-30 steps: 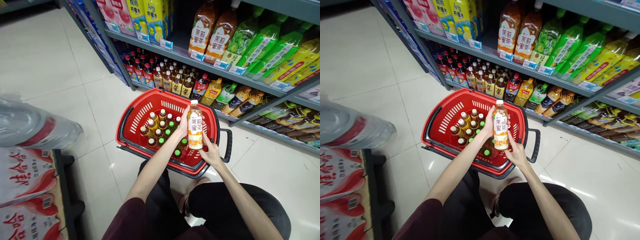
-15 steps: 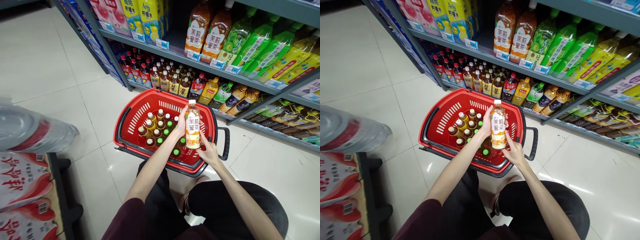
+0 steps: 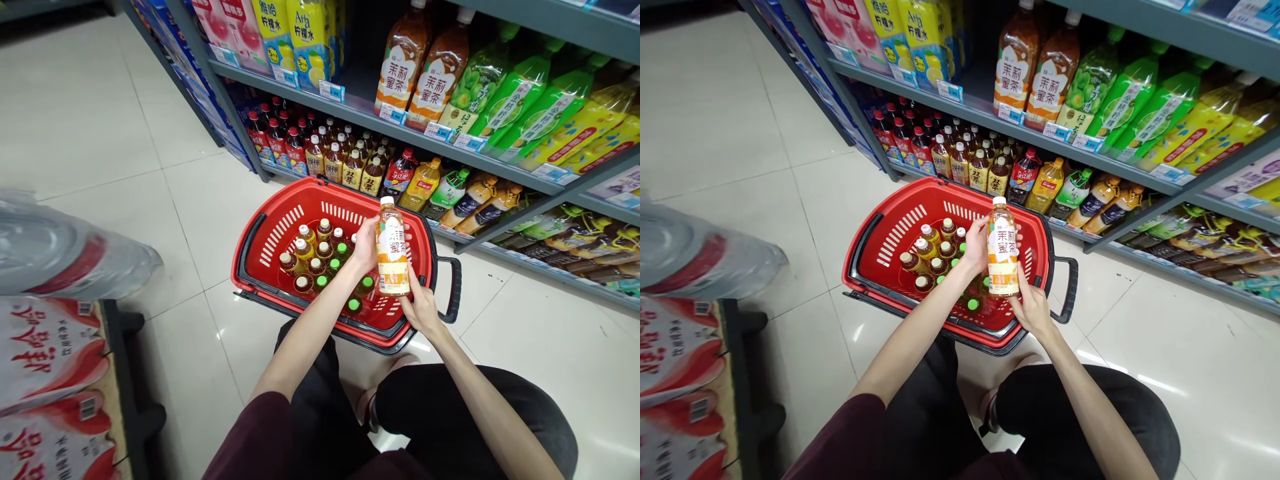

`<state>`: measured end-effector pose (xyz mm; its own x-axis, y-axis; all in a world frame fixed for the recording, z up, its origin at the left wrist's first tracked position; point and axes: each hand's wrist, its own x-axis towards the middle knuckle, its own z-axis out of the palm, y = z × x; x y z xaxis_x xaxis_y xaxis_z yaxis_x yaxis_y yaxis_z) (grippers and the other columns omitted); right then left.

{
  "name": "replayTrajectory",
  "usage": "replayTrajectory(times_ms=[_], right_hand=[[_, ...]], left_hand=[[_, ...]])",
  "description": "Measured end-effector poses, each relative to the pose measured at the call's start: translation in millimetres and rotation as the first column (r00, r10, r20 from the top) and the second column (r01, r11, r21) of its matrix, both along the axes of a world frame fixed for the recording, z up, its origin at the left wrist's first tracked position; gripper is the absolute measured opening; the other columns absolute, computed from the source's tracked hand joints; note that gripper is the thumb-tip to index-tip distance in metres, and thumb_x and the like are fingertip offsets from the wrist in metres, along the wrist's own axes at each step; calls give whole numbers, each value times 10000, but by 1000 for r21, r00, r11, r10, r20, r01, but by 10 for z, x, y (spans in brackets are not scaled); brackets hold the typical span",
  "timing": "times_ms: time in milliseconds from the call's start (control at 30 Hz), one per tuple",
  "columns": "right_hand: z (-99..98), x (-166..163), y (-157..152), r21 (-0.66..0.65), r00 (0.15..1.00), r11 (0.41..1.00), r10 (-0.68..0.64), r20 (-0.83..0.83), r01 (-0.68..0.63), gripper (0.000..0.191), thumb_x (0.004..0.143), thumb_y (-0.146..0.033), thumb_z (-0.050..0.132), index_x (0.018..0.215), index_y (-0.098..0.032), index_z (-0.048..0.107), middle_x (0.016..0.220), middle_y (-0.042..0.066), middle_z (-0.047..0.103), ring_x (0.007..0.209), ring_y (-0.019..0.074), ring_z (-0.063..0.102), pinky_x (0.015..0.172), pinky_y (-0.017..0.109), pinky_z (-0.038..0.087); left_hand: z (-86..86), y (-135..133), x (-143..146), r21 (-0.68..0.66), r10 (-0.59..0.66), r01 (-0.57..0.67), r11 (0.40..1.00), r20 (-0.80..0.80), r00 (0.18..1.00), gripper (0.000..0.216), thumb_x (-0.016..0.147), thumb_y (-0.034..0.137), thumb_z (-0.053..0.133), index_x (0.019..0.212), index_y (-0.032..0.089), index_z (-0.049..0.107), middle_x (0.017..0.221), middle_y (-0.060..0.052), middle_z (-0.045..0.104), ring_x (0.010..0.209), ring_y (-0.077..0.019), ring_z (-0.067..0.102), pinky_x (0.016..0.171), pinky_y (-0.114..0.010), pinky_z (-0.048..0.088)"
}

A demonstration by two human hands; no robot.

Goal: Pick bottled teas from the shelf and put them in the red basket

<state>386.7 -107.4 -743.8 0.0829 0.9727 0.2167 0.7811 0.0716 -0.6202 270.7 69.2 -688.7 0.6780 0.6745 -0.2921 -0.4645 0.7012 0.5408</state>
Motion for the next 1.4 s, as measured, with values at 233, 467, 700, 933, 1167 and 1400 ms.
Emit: replayTrajectory(times_ms=[233, 467, 700, 933, 1167, 1400], right_hand=[[36, 24, -27, -53, 982, 997, -66, -180, 58, 710, 1012, -494, 386, 1622, -149, 276, 1271, 144, 668, 1047, 219, 714, 956, 352, 603], [148, 42, 89, -90, 923, 995, -5, -384, -32, 962, 935, -604, 561, 1633, -114, 117, 1549, 206, 429, 1397, 258, 546, 1152, 412, 521], [200, -42, 122, -264, 937, 958, -192, -292, 114, 1021, 814, -595, 724, 1596, -172, 223, 1308, 147, 660, 1070, 252, 732, 927, 385, 628], [165, -12, 91, -226, 930, 962, -219, -296, 155, 903, 887, -603, 625, 1585, -152, 272, 1242, 142, 692, 970, 244, 746, 831, 355, 629], [155, -64, 79, -217, 936, 953, -263, -234, 213, 925, 841, -645, 638, 1546, -136, 322, 1120, 137, 730, 871, 264, 754, 735, 350, 626], [144, -126, 78, -132, 920, 956, -289, -264, 262, 991, 733, -602, 761, 1500, -136, 339, 1026, 107, 749, 832, 244, 762, 708, 321, 640]], left_hand=[[-28, -13, -2, 101, 36, -41, 994, 53, 998, 500, 776, 403, 633, 1223, 179, 610, 1155, -130, 712, 1118, -368, 677, 961, -556, 536], [-45, 18, 3, 215, 189, -193, 957, 39, 981, 560, 741, 342, 821, 1229, 241, 565, 1163, -53, 694, 1100, -274, 676, 983, -443, 526], [-73, -91, 83, 297, 187, -170, 940, -30, 982, 803, 607, 243, 926, 1316, 239, 549, 1152, -56, 705, 1041, -250, 682, 937, -385, 521], [26, -47, 58, 203, 7, -22, 979, 75, 997, 740, 738, 361, 758, 1427, 228, 524, 1337, -99, 650, 1219, -321, 624, 1083, -481, 456], [23, -68, -40, 446, -203, 182, 876, 1, 979, 1244, 613, 215, 889, 1617, 358, 168, 1474, -147, 538, 1265, -381, 605, 1043, -521, 493], [32, -30, -78, 591, -195, 229, 773, -121, 973, 1328, 576, 317, 957, 1633, 291, 154, 1468, -195, 519, 1295, -416, 564, 1063, -543, 483]])
